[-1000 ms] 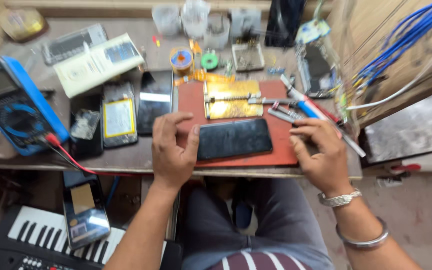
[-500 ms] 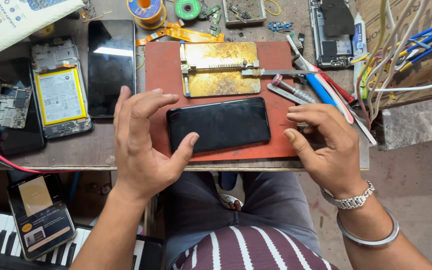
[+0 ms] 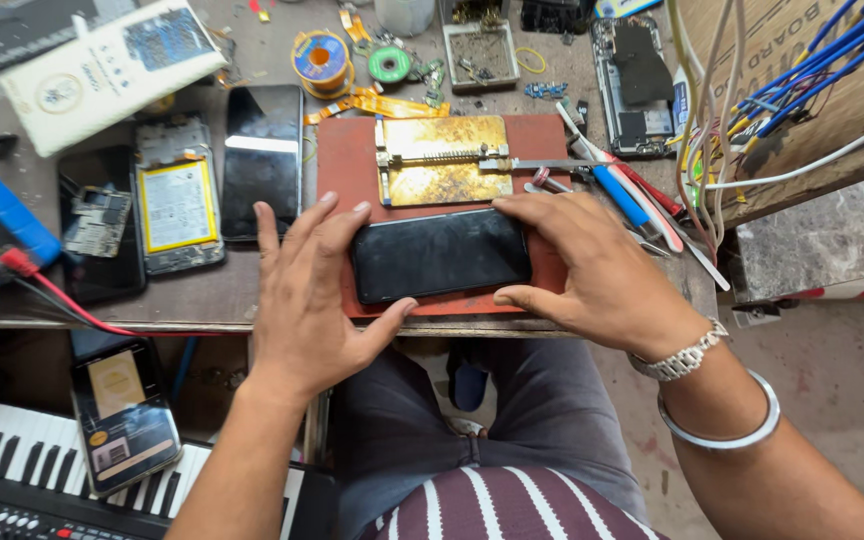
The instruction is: The person works on a smartphone at a repair bench, prying off its back cover with a tool, applying adhesive from a tube onto the phone, pressing the cover back into place, and powering the phone on to test the screen.
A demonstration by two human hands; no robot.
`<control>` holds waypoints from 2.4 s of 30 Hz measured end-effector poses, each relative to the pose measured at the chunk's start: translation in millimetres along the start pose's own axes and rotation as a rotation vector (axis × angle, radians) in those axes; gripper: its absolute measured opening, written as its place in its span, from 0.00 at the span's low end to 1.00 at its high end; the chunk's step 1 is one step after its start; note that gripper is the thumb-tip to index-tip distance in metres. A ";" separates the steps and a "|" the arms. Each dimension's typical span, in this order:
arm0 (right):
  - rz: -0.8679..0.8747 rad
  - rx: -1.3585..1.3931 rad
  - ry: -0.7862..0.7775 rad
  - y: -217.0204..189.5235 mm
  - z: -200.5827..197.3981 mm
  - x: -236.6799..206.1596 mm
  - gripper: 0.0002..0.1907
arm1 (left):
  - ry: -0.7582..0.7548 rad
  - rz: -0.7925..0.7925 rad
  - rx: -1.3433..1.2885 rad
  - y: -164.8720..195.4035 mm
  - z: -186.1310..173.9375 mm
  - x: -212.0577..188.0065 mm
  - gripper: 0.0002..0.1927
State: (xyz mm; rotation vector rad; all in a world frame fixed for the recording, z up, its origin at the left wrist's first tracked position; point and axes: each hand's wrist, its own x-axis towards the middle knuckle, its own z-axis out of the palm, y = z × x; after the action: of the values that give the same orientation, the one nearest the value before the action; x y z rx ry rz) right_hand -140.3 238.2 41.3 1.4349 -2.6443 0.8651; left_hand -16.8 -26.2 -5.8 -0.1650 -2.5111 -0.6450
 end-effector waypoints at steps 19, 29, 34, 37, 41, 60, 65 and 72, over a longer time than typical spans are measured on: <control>0.004 0.061 -0.039 -11.9 0.6 34.7 0.38 | 0.038 0.036 -0.104 -3.9 -6.1 -3.8 0.46; 0.127 0.321 0.042 -12.8 16.0 13.3 0.17 | 0.134 0.106 -0.159 -9.8 -4.0 -9.9 0.49; 0.029 0.505 0.338 -11.1 43.9 -5.5 0.15 | 0.244 -0.142 -0.461 9.3 10.3 -10.2 0.46; 0.120 0.769 0.525 -15.7 65.6 -11.1 0.15 | 0.465 -0.276 -0.871 36.9 27.3 -5.2 0.48; 0.108 0.926 0.647 -28.8 87.6 -8.9 0.16 | 0.321 -0.407 -1.500 68.1 44.8 5.8 0.46; 0.035 0.991 0.202 -41.2 43.8 2.8 0.25 | -0.051 -0.265 -1.450 37.1 29.8 25.8 0.34; 0.056 0.936 0.167 -49.0 40.5 4.7 0.27 | -0.074 -0.327 -1.468 34.9 33.9 21.9 0.33; -0.003 0.927 0.157 -48.3 36.1 5.8 0.29 | -0.036 -0.292 -1.457 33.5 41.7 21.9 0.31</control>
State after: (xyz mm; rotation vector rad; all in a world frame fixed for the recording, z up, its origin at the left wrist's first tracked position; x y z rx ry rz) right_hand -97.3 196.1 34.5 1.3486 -2.1646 2.2683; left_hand -46.8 22.8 -11.3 -0.3035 -1.5855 -2.4343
